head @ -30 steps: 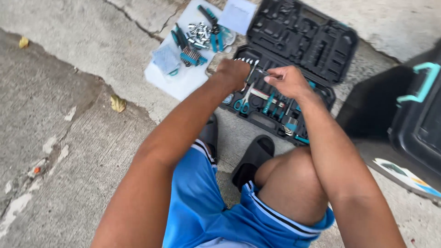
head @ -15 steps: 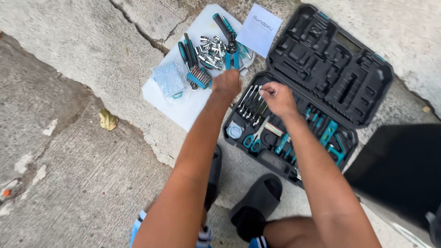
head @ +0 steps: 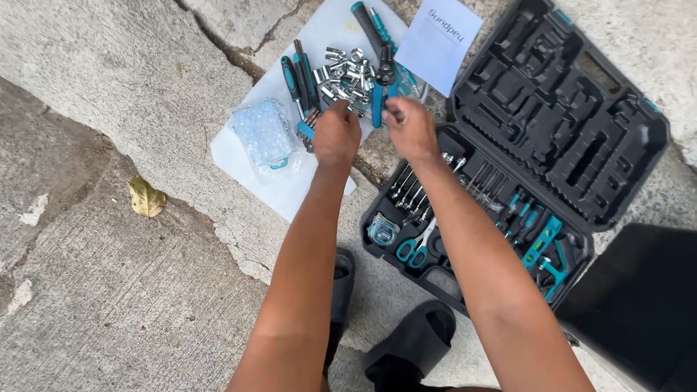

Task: Organizing various hand tools and socket sets into a plastic tool case.

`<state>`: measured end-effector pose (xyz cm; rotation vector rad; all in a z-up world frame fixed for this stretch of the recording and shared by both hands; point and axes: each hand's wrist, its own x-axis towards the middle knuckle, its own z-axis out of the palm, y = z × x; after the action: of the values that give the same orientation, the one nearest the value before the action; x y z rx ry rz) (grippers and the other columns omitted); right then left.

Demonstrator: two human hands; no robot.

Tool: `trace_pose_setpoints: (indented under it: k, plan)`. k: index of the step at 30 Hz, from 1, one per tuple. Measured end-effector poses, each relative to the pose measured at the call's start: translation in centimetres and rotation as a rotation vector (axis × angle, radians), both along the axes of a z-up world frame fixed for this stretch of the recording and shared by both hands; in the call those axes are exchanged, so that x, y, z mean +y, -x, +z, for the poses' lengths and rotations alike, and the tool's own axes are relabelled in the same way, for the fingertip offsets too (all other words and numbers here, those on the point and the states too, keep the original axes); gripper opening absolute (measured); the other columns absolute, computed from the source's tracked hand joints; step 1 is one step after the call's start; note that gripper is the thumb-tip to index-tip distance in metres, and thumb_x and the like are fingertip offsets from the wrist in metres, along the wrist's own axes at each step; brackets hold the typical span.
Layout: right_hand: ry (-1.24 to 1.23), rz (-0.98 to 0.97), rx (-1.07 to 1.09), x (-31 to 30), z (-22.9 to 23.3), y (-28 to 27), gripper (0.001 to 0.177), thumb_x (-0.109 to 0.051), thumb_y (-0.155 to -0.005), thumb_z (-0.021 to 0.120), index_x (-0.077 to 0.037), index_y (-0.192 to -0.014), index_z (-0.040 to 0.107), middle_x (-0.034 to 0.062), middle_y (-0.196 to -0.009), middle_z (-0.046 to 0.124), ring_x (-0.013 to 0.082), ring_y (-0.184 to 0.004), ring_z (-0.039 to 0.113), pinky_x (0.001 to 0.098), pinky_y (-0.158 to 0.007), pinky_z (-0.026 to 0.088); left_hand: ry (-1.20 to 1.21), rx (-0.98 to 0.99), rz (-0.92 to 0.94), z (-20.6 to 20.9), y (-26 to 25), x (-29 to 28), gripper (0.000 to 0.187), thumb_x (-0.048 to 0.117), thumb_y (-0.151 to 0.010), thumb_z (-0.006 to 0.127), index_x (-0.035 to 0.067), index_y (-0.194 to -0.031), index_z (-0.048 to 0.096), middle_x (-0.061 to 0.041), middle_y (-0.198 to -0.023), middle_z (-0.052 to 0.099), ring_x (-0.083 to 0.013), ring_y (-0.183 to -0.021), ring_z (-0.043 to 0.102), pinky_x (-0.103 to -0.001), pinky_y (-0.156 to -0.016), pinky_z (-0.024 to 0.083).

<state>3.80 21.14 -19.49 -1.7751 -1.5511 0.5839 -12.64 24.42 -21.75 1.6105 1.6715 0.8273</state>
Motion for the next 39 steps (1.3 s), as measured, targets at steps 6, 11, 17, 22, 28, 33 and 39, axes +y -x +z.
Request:
trace_pose_setpoints:
  k: [6,11,17,22,28,33,39]
  plan:
    - [-0.051,-0.129,-0.289,2.4,-1.0,0.5,0.025,-0.021,-0.091,0.084,-0.006,-0.106,0.072,0.0136,-0.103,0.071,0.0301,-0.092,0.070,0.0429,-0.080,0.056,0.032,0.003,0.056,1.2,0.4,0.3,0.026,0.021,-0.090,0.068,0.011,-0.114,0.073,-0.015,-0.093,0.077,-0.0355,-0.089,0.073,-0.049,-0.078,0.057]
    - [0.051,-0.248,-0.320,2.2,0.1,1.7,0.058,-0.034,-0.075,0.093,-0.003,-0.110,0.060,0.0145,-0.100,0.065,0.0327,-0.090,0.067,0.0454,-0.077,0.054,0.085,0.021,0.053,2.3,-0.3,0.2,0.026,0.023,-0.091,0.068,0.012,-0.114,0.072,-0.013,-0.097,0.077,-0.0359,-0.092,0.073,-0.050,-0.079,0.057]
    - [0.282,-0.317,-0.260,2.1,1.8,2.9,0.069,-0.040,-0.078,0.091,-0.005,-0.122,0.053,0.0114,-0.101,0.065,0.0283,-0.091,0.067,0.0460,-0.076,0.053,0.121,0.042,0.033,2.7,-0.5,-0.2,0.027,0.022,-0.091,0.068,0.013,-0.116,0.070,-0.013,-0.103,0.075,-0.0358,-0.095,0.072,-0.050,-0.080,0.057]
    - [0.268,-0.335,-0.193,2.3,-0.3,2.1,0.071,-0.039,-0.074,0.093,-0.005,-0.123,0.054,0.0108,-0.101,0.066,0.0246,-0.091,0.068,0.0429,-0.077,0.053,0.135,0.058,0.030,2.9,-0.4,0.0,0.027,0.021,-0.091,0.068,0.012,-0.117,0.069,-0.014,-0.105,0.075,-0.0355,-0.096,0.071,-0.050,-0.081,0.057]
    - [0.262,-0.371,-0.155,1.9,0.3,2.8,0.068,-0.036,-0.073,0.094,-0.006,-0.121,0.056,0.0093,-0.101,0.065,0.0254,-0.091,0.068,0.0422,-0.079,0.054,0.131,0.049,0.039,2.1,-0.6,0.4,0.027,0.020,-0.091,0.068,0.011,-0.116,0.070,-0.012,-0.102,0.076,-0.0341,-0.097,0.072,-0.049,-0.082,0.057]
    - [-0.121,0.015,-0.334,2.1,-0.7,3.0,0.038,-0.014,-0.087,0.083,-0.009,-0.121,0.068,0.0109,-0.113,0.064,0.0326,-0.106,0.063,0.0443,-0.089,0.051,0.087,-0.008,0.068,1.0,-0.7,0.7,0.027,0.019,-0.090,0.068,0.008,-0.115,0.071,-0.014,-0.096,0.078,-0.0336,-0.091,0.074,-0.047,-0.080,0.057]
    - [-0.117,0.020,-0.423,3.3,-1.7,3.0,0.029,-0.015,-0.086,0.081,-0.007,-0.114,0.074,0.0112,-0.104,0.064,0.0346,-0.101,0.063,0.0486,-0.081,0.049,0.211,-0.607,0.279,-0.8,-1.8,2.3,0.030,0.020,-0.093,0.066,-0.001,-0.115,0.070,-0.012,-0.089,0.076,-0.0230,-0.076,0.075,-0.041,-0.067,0.063]
